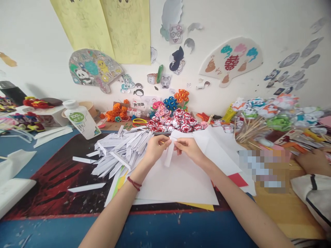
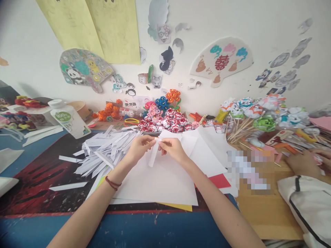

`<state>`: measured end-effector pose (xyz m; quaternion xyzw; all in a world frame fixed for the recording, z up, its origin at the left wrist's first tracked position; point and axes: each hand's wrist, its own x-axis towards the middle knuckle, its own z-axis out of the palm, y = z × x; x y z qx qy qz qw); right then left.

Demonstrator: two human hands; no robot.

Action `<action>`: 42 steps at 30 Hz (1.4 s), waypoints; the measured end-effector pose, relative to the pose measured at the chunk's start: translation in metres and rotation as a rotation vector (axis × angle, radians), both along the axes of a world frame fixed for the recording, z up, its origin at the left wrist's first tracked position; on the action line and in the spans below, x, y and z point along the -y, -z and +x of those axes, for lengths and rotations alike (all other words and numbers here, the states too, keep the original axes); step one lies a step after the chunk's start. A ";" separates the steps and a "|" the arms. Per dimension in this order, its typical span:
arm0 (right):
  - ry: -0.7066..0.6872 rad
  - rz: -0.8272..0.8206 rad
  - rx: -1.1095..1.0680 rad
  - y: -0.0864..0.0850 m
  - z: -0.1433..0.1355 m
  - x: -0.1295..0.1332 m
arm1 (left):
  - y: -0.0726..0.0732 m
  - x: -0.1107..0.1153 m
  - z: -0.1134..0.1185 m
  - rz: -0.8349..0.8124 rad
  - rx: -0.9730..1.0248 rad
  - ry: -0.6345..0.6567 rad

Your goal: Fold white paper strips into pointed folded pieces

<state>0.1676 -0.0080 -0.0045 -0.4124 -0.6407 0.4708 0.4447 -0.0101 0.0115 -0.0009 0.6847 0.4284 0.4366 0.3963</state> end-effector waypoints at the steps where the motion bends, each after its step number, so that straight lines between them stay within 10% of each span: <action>1: -0.001 0.003 0.005 0.000 0.000 0.000 | -0.001 0.000 0.000 0.011 0.000 0.004; 42: -0.052 0.006 0.050 -0.015 0.002 0.010 | -0.010 0.008 -0.001 0.115 0.023 -0.050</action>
